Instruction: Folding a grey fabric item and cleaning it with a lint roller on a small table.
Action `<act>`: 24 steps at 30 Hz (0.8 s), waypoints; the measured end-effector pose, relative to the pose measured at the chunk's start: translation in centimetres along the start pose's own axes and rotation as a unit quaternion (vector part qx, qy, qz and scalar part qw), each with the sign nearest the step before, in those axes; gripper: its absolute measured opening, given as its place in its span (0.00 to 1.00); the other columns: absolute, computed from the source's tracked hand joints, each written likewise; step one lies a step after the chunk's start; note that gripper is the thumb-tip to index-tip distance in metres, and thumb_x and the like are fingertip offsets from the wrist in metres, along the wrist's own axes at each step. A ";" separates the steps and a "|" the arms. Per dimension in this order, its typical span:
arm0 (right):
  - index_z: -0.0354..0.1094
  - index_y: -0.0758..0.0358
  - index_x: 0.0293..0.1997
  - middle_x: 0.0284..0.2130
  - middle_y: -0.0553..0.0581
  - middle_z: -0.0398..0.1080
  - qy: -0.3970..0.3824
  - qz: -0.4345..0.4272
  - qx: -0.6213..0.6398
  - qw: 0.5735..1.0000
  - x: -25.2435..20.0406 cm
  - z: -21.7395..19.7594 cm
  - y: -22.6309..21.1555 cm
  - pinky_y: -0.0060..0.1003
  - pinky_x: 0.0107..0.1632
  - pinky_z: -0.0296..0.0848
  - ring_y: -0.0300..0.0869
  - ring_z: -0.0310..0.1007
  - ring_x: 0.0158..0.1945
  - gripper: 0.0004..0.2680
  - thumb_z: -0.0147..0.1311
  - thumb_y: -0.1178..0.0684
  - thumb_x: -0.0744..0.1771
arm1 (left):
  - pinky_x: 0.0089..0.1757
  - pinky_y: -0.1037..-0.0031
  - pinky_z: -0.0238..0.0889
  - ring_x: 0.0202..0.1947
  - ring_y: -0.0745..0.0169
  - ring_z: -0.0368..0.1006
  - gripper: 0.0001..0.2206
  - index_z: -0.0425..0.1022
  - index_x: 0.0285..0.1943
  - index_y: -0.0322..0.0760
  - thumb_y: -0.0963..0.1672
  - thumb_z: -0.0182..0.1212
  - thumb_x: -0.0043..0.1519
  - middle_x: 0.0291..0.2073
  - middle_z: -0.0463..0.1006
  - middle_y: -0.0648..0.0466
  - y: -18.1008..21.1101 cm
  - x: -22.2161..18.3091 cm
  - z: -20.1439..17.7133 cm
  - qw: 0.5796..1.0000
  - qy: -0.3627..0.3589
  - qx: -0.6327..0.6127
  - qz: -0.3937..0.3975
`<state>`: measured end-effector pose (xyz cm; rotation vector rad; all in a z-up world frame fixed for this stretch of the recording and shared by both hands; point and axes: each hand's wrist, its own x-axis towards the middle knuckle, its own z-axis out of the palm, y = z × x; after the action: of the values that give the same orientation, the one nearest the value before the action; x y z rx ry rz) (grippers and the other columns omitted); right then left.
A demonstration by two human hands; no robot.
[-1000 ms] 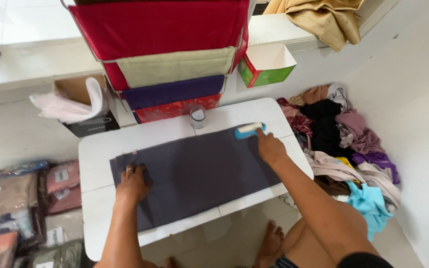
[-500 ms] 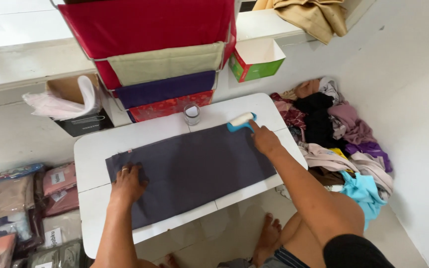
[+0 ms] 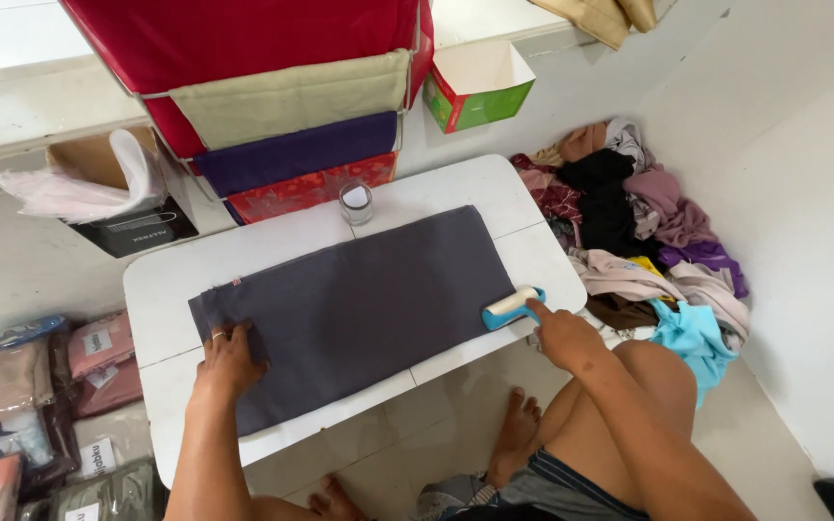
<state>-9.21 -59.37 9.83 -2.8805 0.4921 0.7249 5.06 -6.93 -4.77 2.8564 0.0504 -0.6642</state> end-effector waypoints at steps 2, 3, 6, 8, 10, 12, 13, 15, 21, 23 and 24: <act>0.54 0.52 0.74 0.43 0.78 0.74 -0.004 -0.006 -0.004 1.000 -1.9 0.0 -0.1 0.60 0.49 0.78 0.68 0.79 0.47 0.20 0.43 0.53 0.70 | 0.60 0.46 0.66 0.71 0.41 0.59 0.38 0.59 0.76 0.54 0.51 0.72 0.55 0.71 0.59 0.47 -0.2 -0.2 0.6 1.000 -0.012 0.001 -0.002; 0.55 0.51 0.73 0.43 0.75 0.74 0.016 0.001 -0.019 1.000 -2.6 -0.8 -1.1 0.59 0.48 0.79 0.65 0.79 0.46 0.19 0.42 0.52 0.70 | 0.60 0.46 0.66 0.71 0.39 0.59 0.38 0.60 0.76 0.53 0.51 0.72 0.55 0.71 0.59 0.46 0.0 -0.4 0.2 1.000 -0.015 -0.007 0.002; 0.56 0.47 0.72 0.45 0.73 0.73 0.037 -0.007 -0.022 0.999 -4.4 -2.1 -4.1 0.61 0.47 0.78 0.65 0.79 0.45 0.18 0.38 0.47 0.71 | 0.60 0.46 0.66 0.71 0.37 0.59 0.36 0.63 0.75 0.51 0.51 0.71 0.55 0.72 0.59 0.45 0.1 -0.2 0.1 1.000 -0.005 -0.022 0.008; 0.56 0.44 0.71 0.47 0.72 0.73 0.019 -0.017 -0.007 1.000 -5.2 -1.5 -6.4 0.63 0.47 0.76 0.68 0.79 0.46 0.17 0.36 0.43 0.72 | 0.60 0.46 0.66 0.72 0.36 0.59 0.34 0.65 0.73 0.51 0.51 0.71 0.56 0.73 0.58 0.44 -0.6 -0.7 0.4 1.000 -0.011 -0.021 0.008; 0.59 0.46 0.70 0.52 0.74 0.71 0.017 -0.010 0.050 0.999 -5.4 -0.5 -8.5 0.62 0.45 0.78 0.66 0.79 0.46 0.17 0.35 0.47 0.72 | 0.61 0.44 0.65 0.72 0.34 0.58 0.34 0.64 0.74 0.49 0.50 0.70 0.56 0.74 0.56 0.43 -0.6 -1.3 0.1 0.999 -0.011 -0.030 0.027; 0.58 0.51 0.71 0.51 0.74 0.71 0.046 -0.027 0.023 0.998 -3.4 0.6 -9.8 0.61 0.45 0.78 0.66 0.79 0.45 0.17 0.38 0.50 0.71 | 0.61 0.45 0.65 0.71 0.34 0.59 0.33 0.65 0.73 0.48 0.49 0.70 0.57 0.74 0.57 0.42 -0.1 -2.0 -0.9 0.999 -0.008 -0.040 0.030; 0.57 0.55 0.72 0.49 0.74 0.71 0.065 -0.042 -0.005 0.997 -2.5 1.2 -10.5 0.61 0.45 0.78 0.65 0.80 0.45 0.18 0.42 0.52 0.70 | 0.61 0.45 0.65 0.71 0.33 0.59 0.32 0.65 0.73 0.46 0.48 0.69 0.57 0.74 0.58 0.41 0.0 -2.8 -1.3 0.998 -0.013 -0.049 0.030; 0.58 0.57 0.71 0.48 0.74 0.71 0.090 -0.058 0.000 0.994 0.8 0.8 -11.7 0.61 0.44 0.78 0.67 0.79 0.45 0.18 0.40 0.53 0.70 | 0.61 0.45 0.65 0.71 0.33 0.59 0.32 0.66 0.73 0.47 0.49 0.70 0.57 0.74 0.58 0.42 -0.3 -2.2 -1.1 0.998 -0.010 -0.047 0.032; 0.52 0.56 0.74 0.47 0.75 0.70 0.160 -0.103 0.060 0.980 10.9 0.7 -14.8 0.63 0.48 0.77 0.70 0.77 0.48 0.18 0.39 0.53 0.72 | 0.61 0.46 0.66 0.70 0.32 0.60 0.33 0.67 0.72 0.49 0.50 0.71 0.55 0.73 0.58 0.43 -1.3 -0.9 0.3 0.998 -0.002 -0.050 0.045; 0.49 0.53 0.76 0.47 0.76 0.70 0.157 -0.110 0.093 0.977 12.2 0.3 -15.3 0.64 0.49 0.77 0.71 0.76 0.50 0.19 0.39 0.52 0.72 | 0.61 0.46 0.66 0.70 0.32 0.60 0.33 0.67 0.71 0.49 0.50 0.71 0.55 0.73 0.58 0.42 -1.1 -0.5 0.2 0.998 0.010 -0.051 0.044; 0.49 0.52 0.76 0.47 0.75 0.70 0.156 -0.104 0.090 0.978 12.1 0.1 -15.5 0.62 0.48 0.78 0.70 0.77 0.49 0.19 0.38 0.52 0.72 | 0.61 0.48 0.66 0.71 0.34 0.60 0.32 0.68 0.71 0.51 0.51 0.71 0.55 0.73 0.59 0.44 -1.1 -0.2 0.1 0.998 0.011 -0.046 0.039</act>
<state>6.14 -48.24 4.67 -2.8241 0.2644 0.1849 4.80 -5.91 -4.96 2.7619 -0.0277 -0.5988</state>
